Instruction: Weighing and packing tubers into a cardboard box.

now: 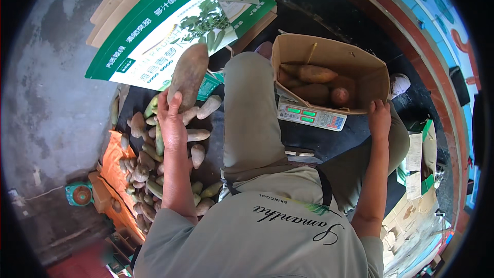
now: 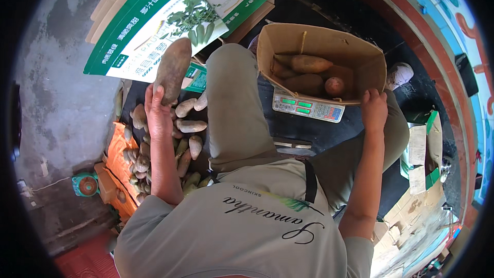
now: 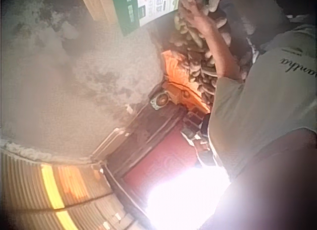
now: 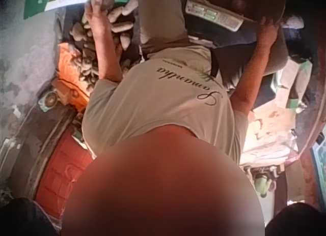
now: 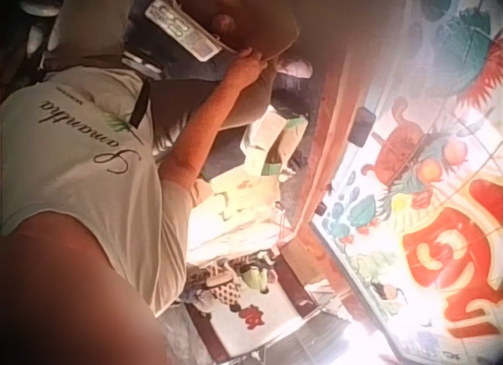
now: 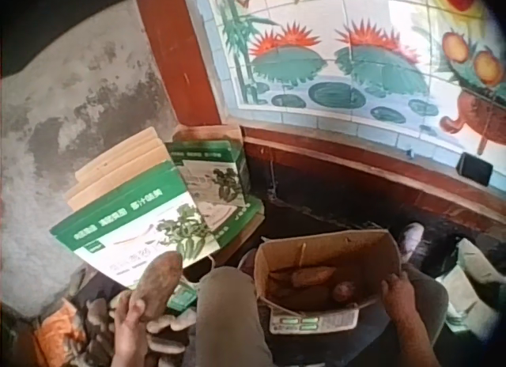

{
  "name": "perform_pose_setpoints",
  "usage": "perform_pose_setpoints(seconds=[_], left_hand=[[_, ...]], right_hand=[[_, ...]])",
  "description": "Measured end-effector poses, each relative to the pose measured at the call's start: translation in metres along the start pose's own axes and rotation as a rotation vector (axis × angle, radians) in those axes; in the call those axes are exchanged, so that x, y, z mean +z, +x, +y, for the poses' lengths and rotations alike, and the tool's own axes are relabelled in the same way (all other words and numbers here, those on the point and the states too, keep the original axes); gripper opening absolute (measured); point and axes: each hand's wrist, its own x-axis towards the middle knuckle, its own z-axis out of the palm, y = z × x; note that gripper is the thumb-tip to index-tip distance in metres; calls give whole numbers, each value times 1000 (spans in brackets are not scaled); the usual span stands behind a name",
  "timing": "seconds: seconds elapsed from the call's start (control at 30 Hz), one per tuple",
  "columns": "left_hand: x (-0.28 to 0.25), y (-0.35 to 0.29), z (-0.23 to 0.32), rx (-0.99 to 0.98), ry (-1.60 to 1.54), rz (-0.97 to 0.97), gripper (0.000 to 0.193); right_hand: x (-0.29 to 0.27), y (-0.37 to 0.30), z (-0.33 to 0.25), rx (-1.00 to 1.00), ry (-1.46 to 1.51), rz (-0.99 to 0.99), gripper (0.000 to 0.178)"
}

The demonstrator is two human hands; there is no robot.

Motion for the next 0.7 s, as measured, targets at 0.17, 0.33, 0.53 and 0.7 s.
perform_pose_setpoints(seconds=[0.17, 0.33, 0.53, 0.7], left_hand=[[84, -3, 39, 180, 73, -358, 48], [168, -2, 16, 315, 601, -618, 49], [254, -20, -34, 319, 889, -731, 47], [269, -21, -63, -64, 264, -772, 40]], right_hand=[[-3, -2, -1, 4, -5, -3, 22], [-3, -2, 1, 8, 20, 3, 22], [-5, -4, -2, 12, 43, -6, 22], [-2, -2, -5, -10, 34, -5, 23]])
